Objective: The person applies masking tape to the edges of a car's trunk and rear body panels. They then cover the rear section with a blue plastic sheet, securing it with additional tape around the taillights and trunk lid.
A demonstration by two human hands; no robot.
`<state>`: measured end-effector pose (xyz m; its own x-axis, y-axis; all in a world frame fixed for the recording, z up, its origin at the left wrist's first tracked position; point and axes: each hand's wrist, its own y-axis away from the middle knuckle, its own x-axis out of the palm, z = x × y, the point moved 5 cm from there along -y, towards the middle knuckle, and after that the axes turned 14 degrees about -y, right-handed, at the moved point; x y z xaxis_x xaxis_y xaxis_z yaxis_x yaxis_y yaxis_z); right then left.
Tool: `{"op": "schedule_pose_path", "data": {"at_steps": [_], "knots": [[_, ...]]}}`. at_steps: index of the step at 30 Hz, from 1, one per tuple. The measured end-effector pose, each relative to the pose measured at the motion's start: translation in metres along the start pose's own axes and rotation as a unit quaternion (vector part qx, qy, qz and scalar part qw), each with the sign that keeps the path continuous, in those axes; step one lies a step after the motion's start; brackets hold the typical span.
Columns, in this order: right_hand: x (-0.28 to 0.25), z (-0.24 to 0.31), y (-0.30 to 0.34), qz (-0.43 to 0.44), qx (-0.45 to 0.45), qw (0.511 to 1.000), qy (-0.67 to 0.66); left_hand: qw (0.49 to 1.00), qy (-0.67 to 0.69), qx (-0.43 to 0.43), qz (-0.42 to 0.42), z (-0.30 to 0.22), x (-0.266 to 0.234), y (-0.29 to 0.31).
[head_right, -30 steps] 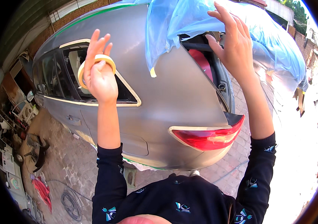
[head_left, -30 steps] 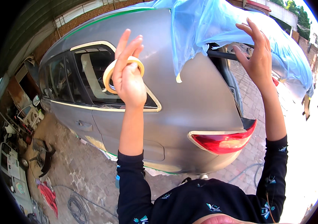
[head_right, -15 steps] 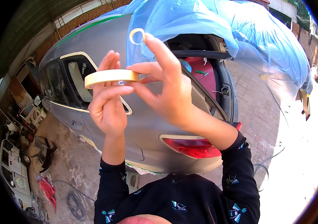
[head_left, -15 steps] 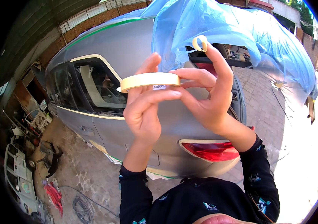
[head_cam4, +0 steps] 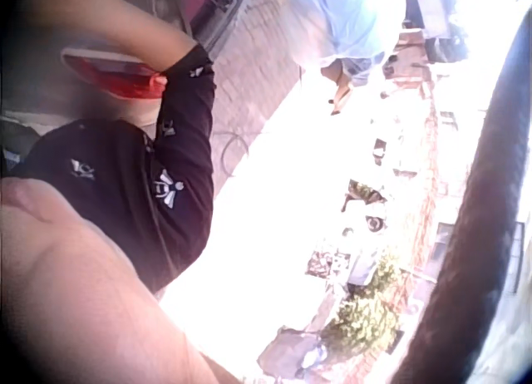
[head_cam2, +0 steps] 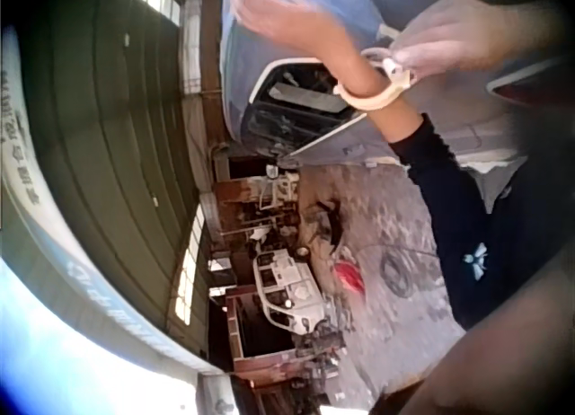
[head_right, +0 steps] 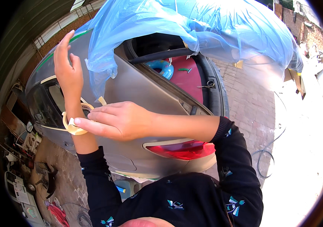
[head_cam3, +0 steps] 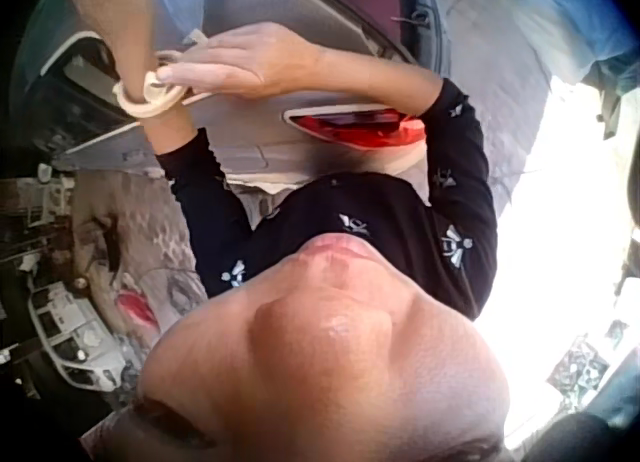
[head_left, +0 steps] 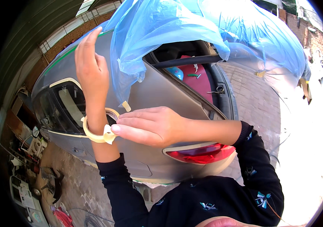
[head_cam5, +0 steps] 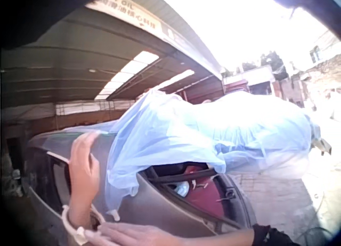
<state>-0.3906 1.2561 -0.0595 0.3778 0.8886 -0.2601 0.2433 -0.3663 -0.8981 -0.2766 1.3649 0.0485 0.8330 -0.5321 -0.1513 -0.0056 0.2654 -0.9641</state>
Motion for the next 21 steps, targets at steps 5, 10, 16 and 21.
{"op": "schedule_pose_path", "data": {"at_steps": [5,10,16,21], "knots": [[-0.076,-0.024,-0.020,-0.027,-0.015,0.971,0.236,0.955,-0.195,0.224,-0.018,0.036,0.028,0.014],[-0.091,-0.080,-0.061,0.166,0.056,0.885,0.431,0.960,-0.052,0.275,-0.006,0.040,0.054,0.005],[-0.118,-0.128,-0.087,0.084,0.270,0.938,0.198,0.939,0.341,0.014,0.049,0.101,0.125,-0.060],[-0.143,-0.169,-0.083,-0.014,0.457,0.884,0.095,0.849,0.485,-0.184,0.097,0.123,0.181,-0.120]]}}
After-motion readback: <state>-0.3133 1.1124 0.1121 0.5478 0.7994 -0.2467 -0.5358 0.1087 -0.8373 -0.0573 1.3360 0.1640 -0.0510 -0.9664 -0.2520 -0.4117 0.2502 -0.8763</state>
